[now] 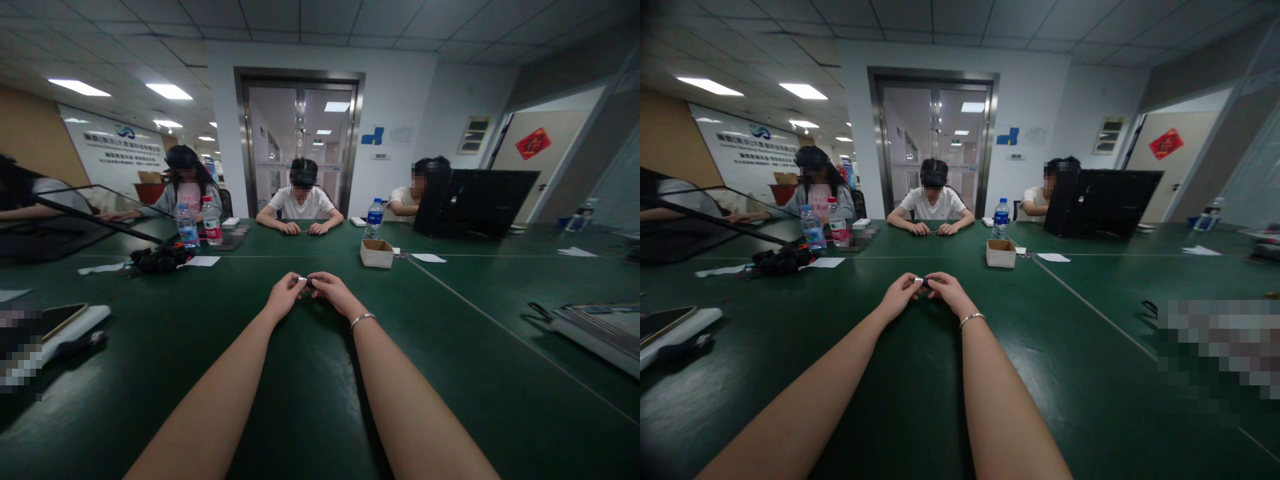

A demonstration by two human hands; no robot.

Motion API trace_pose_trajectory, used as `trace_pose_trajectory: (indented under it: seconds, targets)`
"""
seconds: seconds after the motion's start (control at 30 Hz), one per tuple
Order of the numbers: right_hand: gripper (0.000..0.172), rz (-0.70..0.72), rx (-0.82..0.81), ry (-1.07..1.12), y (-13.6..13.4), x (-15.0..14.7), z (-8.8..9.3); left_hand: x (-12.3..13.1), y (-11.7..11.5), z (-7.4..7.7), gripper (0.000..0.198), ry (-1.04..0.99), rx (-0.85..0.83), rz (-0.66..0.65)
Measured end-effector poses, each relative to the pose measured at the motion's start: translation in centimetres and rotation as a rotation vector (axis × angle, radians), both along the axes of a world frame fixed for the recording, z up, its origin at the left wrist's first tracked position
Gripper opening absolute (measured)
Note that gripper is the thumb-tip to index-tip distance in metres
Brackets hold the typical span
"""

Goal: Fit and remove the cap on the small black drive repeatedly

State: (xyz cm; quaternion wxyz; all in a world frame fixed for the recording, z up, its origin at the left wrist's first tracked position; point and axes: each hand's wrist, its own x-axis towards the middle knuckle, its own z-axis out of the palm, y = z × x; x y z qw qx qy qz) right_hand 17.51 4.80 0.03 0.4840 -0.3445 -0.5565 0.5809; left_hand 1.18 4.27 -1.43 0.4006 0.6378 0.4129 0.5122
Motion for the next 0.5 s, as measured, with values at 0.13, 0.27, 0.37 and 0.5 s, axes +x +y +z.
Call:
trace_pose_trajectory:
  seconds: [0.13,0.27,0.37,0.5]
  targets:
    - [0.029,-0.004,0.054,-0.097,0.2,0.0,-0.3,-0.1,0.2,-0.1,0.032,0.029,-0.018,0.021]
    - [0.022,-0.140,0.257,-0.380,-0.4,-0.7,-0.1,-0.3,0.1,-0.2,0.030,0.129,-0.024,0.029]
    - [0.011,-0.247,0.525,-0.688,-1.4,-1.3,0.5,-0.5,-0.6,0.1,0.032,0.262,0.023,0.044]
    - [0.003,-0.264,0.650,-0.891,-2.1,-1.6,0.8,-0.3,-1.7,0.5,0.036,0.386,0.115,0.100]
